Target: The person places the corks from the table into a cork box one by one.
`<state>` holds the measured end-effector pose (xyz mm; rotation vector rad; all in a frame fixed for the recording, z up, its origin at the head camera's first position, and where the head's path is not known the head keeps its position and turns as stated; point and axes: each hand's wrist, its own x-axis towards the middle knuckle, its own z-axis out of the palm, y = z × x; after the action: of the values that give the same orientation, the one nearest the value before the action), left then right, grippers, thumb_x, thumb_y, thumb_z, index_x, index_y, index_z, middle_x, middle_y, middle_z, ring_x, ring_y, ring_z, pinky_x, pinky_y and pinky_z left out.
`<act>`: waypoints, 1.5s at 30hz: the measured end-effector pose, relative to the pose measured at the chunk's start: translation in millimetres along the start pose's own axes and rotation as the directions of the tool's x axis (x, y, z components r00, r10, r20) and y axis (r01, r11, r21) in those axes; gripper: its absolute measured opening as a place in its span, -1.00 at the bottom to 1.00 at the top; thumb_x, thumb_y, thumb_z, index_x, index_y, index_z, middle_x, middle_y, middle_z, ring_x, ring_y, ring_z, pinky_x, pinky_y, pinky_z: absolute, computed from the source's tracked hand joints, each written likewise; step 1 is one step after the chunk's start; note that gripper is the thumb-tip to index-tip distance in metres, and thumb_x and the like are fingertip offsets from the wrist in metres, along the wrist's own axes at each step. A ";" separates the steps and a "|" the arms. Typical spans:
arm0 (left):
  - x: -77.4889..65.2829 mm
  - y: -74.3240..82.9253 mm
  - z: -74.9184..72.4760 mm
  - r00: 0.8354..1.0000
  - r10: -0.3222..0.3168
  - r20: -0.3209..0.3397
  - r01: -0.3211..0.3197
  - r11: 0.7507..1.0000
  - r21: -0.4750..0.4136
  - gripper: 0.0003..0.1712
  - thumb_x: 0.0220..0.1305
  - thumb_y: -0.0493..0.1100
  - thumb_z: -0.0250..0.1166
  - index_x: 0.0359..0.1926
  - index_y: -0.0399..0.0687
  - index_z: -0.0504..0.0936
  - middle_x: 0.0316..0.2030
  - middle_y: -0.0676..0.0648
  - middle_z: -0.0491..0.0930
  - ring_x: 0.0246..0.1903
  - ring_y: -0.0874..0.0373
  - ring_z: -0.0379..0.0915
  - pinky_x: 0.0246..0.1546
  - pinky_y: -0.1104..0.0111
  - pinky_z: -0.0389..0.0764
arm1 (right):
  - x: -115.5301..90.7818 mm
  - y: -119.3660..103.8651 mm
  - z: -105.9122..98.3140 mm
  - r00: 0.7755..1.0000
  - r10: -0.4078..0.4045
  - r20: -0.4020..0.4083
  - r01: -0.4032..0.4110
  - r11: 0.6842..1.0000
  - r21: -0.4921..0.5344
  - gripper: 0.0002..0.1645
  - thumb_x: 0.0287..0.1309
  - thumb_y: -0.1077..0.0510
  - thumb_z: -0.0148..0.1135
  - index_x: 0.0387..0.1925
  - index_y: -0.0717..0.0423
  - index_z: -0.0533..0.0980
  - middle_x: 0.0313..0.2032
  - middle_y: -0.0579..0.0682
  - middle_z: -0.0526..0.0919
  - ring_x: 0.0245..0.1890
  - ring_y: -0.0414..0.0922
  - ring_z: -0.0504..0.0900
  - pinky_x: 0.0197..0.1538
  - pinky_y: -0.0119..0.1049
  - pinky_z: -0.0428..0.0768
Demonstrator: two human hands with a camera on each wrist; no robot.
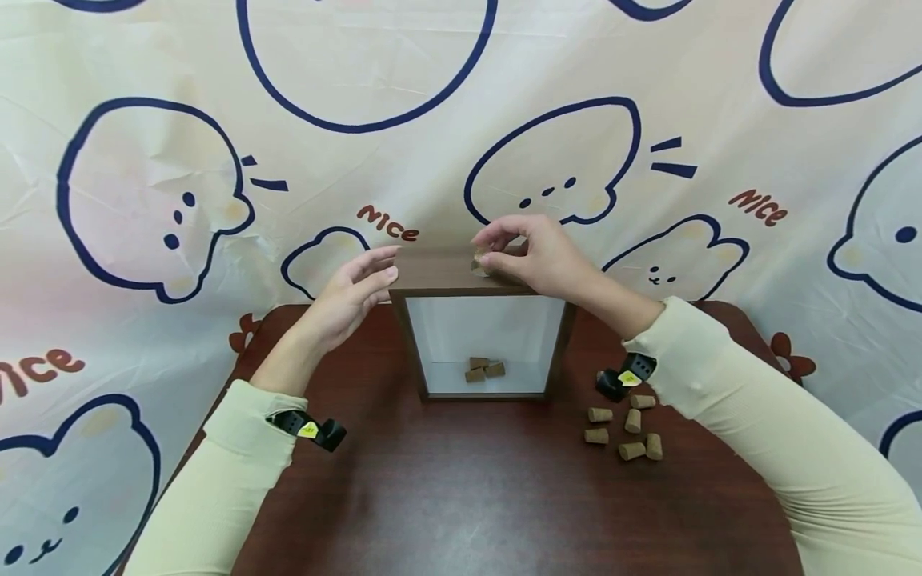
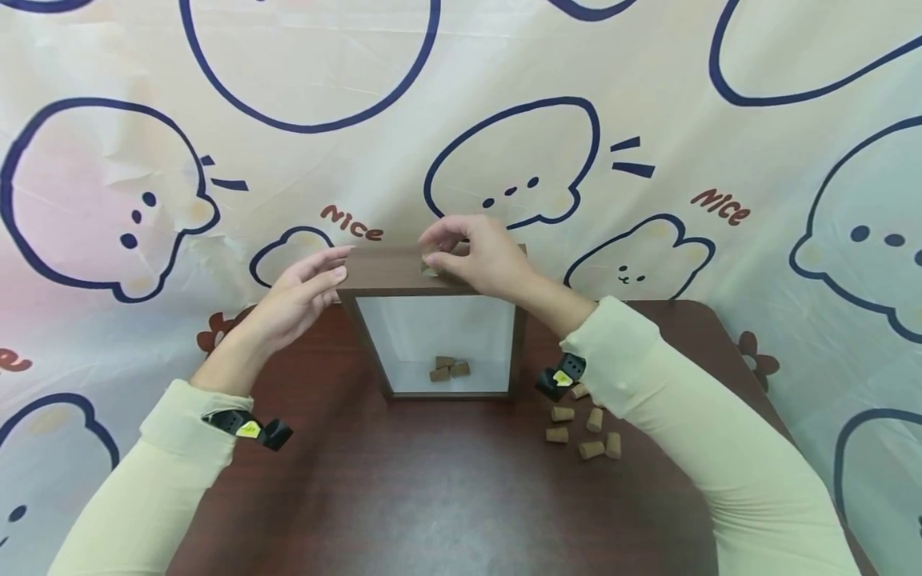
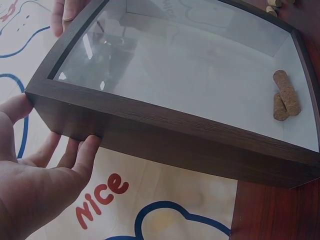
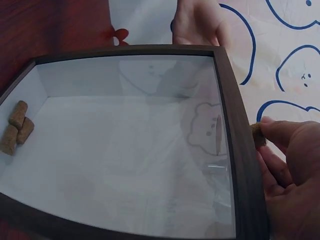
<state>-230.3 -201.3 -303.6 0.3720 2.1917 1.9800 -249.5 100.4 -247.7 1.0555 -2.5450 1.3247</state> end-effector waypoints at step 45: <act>0.7 -0.9 0.9 1.000 -0.001 -0.004 0.001 1.000 0.004 -0.30 0.54 -0.08 0.10 0.56 -0.17 0.14 0.49 -0.17 0.13 0.44 -0.04 0.07 0.44 0.09 0.17 | -246.7 165.0 -69.9 0.952 0.265 -0.154 -0.295 0.930 -0.221 -0.59 0.29 0.19 0.38 0.16 -0.02 0.63 0.08 0.02 0.69 0.01 -0.51 0.51 -0.06 -0.62 0.44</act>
<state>-230.8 -200.3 -304.6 0.3670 2.1982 1.9776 -179.1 349.2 -409.3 0.5650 -2.7493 1.0525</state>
